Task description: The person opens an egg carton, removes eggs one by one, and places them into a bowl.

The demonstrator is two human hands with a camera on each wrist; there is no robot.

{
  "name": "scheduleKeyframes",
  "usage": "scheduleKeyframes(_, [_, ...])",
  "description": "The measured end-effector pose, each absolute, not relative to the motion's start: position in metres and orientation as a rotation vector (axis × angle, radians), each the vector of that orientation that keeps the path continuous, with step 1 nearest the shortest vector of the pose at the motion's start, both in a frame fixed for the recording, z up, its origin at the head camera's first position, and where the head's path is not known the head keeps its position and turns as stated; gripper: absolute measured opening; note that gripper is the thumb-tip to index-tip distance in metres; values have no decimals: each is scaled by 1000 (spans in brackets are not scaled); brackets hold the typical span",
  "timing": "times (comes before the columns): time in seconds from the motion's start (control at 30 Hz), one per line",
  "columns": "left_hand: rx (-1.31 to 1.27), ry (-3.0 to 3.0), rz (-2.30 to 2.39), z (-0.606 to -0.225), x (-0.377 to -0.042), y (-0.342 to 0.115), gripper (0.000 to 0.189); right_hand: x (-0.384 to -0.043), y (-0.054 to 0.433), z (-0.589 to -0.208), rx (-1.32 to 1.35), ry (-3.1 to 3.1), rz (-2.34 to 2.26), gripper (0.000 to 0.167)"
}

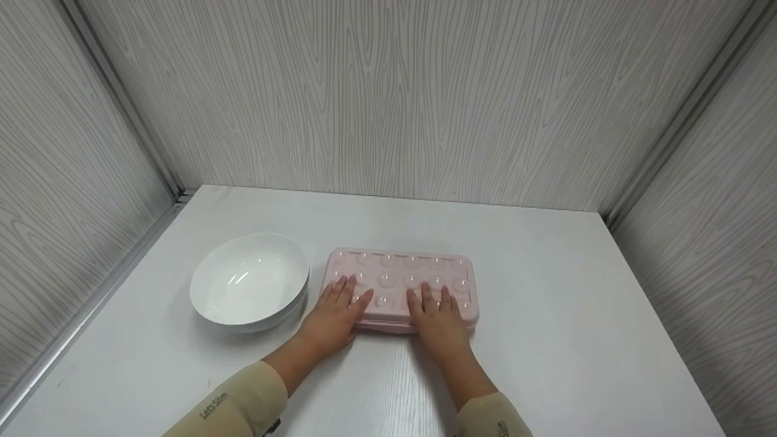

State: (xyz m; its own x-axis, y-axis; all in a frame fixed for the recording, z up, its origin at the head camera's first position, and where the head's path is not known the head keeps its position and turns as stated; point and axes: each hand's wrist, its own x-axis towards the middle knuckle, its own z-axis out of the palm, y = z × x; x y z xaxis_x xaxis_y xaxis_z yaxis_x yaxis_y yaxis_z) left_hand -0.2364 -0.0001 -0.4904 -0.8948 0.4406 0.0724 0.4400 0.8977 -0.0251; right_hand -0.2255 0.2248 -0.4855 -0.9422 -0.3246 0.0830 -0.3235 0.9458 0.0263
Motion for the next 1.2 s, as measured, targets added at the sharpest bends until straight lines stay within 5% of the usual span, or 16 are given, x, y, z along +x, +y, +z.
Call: scheduleKeyframes(1.2, [-603,-2986,117,-494,-238,14,56,-228,217,-488,577,-2950,-231,53])
